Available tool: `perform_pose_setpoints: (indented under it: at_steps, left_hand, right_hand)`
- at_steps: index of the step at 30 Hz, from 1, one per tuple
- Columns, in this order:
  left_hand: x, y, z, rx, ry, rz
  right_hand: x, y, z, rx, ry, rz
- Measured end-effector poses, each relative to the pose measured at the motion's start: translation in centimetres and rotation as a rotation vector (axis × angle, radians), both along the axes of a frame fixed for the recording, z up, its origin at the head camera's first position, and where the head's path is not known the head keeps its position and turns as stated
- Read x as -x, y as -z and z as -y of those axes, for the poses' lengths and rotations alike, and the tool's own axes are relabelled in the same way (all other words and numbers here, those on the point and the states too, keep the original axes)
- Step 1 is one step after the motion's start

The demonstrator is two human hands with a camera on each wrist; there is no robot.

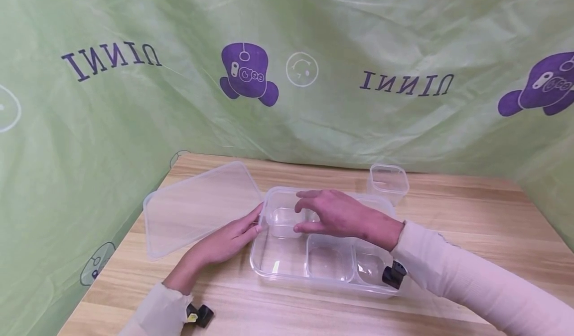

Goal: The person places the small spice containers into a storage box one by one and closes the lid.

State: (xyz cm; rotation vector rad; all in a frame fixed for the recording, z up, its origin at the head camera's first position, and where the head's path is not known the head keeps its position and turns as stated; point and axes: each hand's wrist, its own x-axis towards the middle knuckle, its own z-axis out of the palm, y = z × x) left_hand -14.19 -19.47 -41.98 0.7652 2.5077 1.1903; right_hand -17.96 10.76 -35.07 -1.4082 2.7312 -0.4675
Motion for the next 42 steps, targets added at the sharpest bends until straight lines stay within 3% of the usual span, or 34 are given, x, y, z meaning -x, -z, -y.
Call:
perform_pose_setpoints:
  at_steps: [9, 22, 31, 42]
  left_hand:
    - [0.0, -0.3, -0.1, 0.005, 0.013, -0.010]
    - [0.0, 0.0, 0.0, 0.017, 0.006, -0.009]
    - [0.1, 0.1, 0.0, 0.008, 0.015, -0.015]
    - [0.0, 0.0, 0.0, 0.017, 0.008, -0.010]
  right_hand:
    - [0.2, -0.7, -1.5, 0.121, -0.010, -0.091]
    - [0.9, -1.9, -5.0, 0.285, 0.072, -0.215]
    - [1.5, -2.5, -8.5, 0.334, 0.150, -0.279]
    - [2.5, -2.4, -12.7, 0.343, 0.317, -0.253]
